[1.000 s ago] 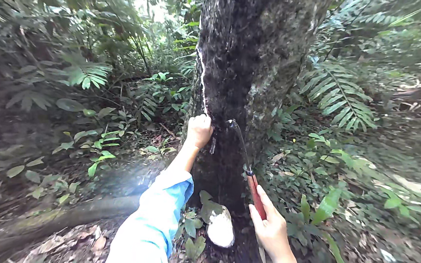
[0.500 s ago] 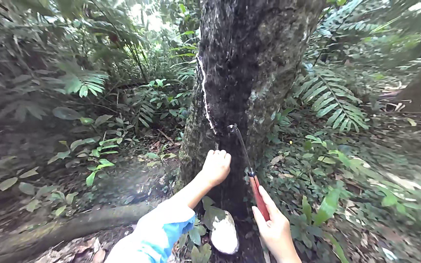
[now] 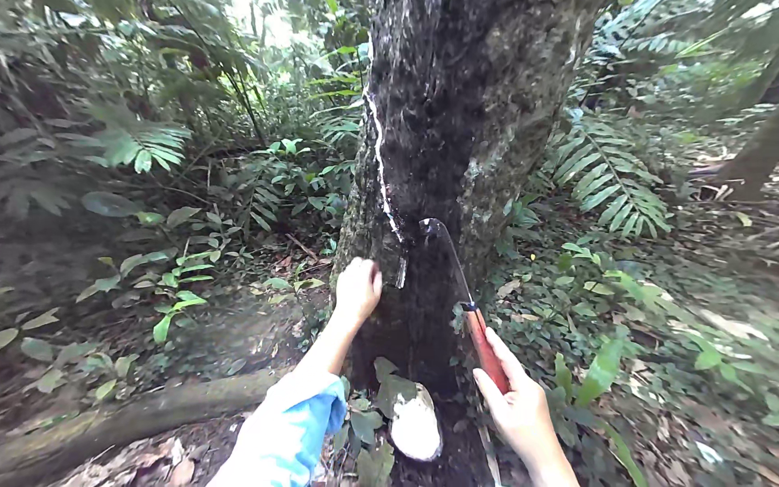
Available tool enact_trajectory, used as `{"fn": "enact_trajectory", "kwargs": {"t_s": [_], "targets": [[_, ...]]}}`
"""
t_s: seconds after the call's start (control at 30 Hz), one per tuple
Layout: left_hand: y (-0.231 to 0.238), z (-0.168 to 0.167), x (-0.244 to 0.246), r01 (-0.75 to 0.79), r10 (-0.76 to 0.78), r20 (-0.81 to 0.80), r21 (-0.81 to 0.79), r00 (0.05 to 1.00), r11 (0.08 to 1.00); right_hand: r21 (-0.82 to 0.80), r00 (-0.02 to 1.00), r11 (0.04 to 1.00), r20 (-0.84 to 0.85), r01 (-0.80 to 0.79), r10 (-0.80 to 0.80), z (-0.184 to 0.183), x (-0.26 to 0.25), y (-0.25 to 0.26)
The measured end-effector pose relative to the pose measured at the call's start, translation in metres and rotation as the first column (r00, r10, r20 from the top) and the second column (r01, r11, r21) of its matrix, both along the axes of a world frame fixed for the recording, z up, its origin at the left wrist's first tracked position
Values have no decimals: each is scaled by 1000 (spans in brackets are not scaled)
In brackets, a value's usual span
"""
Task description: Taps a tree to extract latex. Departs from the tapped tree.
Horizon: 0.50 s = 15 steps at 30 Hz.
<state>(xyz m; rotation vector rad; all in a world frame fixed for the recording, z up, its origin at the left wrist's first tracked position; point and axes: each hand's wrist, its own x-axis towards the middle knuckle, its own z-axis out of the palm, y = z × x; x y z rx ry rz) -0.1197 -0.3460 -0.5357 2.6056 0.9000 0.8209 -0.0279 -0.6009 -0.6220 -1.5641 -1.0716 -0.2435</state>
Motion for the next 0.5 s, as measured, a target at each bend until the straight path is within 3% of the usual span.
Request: {"fn": "enact_trajectory", "kwargs": {"t_s": [0.03,0.1,0.3,0.5], "targets": [[6,5,9,8,-24,172,93,985,996,10,1000,1000,-12,4,-3,-1,-2,0],[18,14,29,7,-93,326,258,941,966,26,999,1000,-38,-3,4,-4,-5,0],[36,22,66,-17,-154,292,508,944,861,43,997,999,-70,-16,19,-4,-11,-4],[22,21,63,18,-132,216,462,967,887,24,999,999,-35,-27,28,-7,-10,-5]]}}
